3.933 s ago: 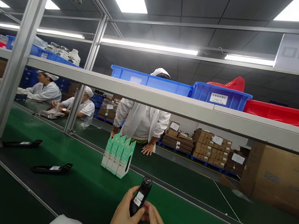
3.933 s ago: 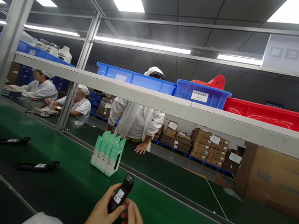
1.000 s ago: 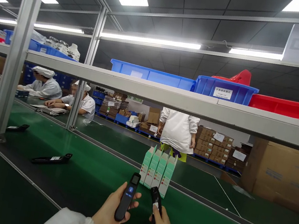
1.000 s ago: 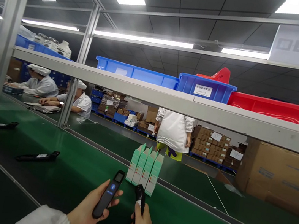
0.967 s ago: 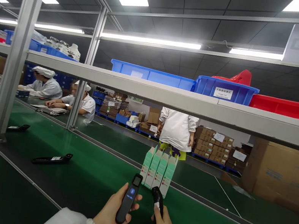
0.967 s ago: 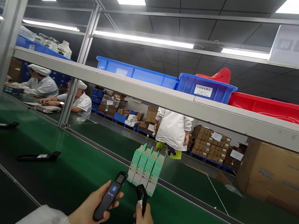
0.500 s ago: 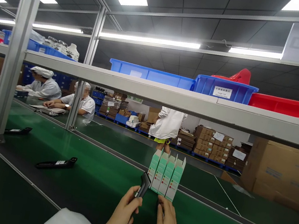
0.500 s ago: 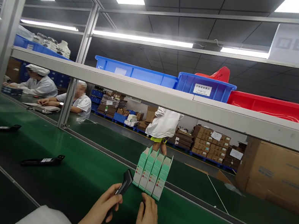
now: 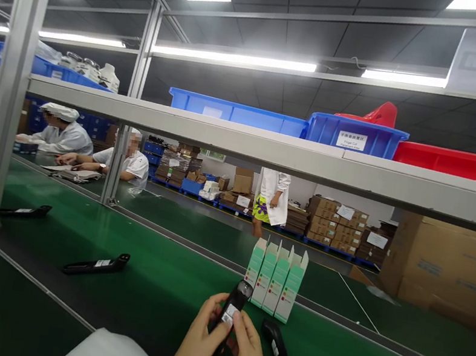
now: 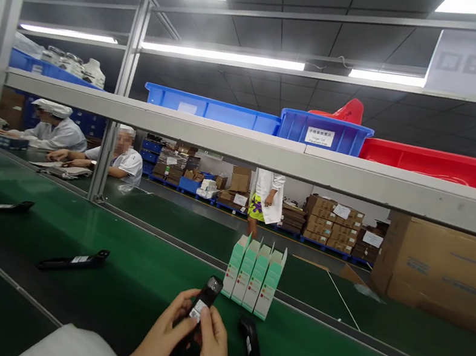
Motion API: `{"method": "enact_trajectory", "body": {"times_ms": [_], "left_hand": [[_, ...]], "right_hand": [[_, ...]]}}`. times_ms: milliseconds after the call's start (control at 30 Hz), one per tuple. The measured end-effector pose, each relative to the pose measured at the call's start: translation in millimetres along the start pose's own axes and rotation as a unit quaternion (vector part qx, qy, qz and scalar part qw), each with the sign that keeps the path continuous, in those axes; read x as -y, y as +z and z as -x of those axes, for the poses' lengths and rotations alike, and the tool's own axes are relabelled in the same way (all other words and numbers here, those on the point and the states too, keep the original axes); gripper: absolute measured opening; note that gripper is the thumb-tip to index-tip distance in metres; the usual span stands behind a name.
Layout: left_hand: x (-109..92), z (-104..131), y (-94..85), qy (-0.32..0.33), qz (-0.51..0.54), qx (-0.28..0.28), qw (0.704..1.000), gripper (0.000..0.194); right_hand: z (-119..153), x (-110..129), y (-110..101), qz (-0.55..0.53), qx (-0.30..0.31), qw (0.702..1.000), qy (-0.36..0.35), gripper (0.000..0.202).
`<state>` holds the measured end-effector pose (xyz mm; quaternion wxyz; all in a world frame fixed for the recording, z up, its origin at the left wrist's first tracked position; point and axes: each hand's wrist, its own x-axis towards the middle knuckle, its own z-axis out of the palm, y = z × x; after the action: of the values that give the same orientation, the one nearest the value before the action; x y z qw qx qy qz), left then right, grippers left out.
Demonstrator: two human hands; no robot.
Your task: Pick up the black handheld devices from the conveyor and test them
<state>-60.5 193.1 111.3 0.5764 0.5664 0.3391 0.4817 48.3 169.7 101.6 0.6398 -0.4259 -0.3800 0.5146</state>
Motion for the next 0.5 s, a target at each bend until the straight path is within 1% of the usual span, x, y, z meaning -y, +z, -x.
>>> {"method": "enact_trajectory", "body": {"times_ms": [67, 167, 233, 267, 333, 400, 500], "left_hand": [[1, -5, -7.1, -0.036, 0.019, -0.021, 0.999, 0.047], [5, -14, -23.9, -0.092, 0.031, -0.085, 0.992, 0.052], [7, -20, -35.9, -0.130, 0.043, -0.105, 0.985, 0.054], [8, -23, -41.1, -0.149, 0.049, -0.109, 0.982, 0.053], [8, -26, -48.5, -0.173, 0.060, -0.110, 0.977, 0.052], [7, -26, -51.4, -0.179, 0.061, -0.104, 0.977, 0.051], [6, -25, -49.1, -0.166, 0.047, -0.078, 0.982, 0.048]], "right_hand": [[-3, -5, -6, 0.006, -0.020, 1.000, 0.017, 0.050], [-6, -11, -13, 0.002, -0.077, 0.996, 0.037, 0.050], [-7, -13, -15, -0.001, -0.107, 0.993, 0.044, 0.050], [-7, -14, -16, 0.000, -0.109, 0.993, 0.044, 0.050], [-6, -13, -15, 0.005, -0.088, 0.996, 0.034, 0.051], [-5, -11, -12, 0.004, -0.063, 0.998, 0.021, 0.053], [-2, -9, -7, 0.003, -0.037, 0.999, 0.018, 0.053]]}}
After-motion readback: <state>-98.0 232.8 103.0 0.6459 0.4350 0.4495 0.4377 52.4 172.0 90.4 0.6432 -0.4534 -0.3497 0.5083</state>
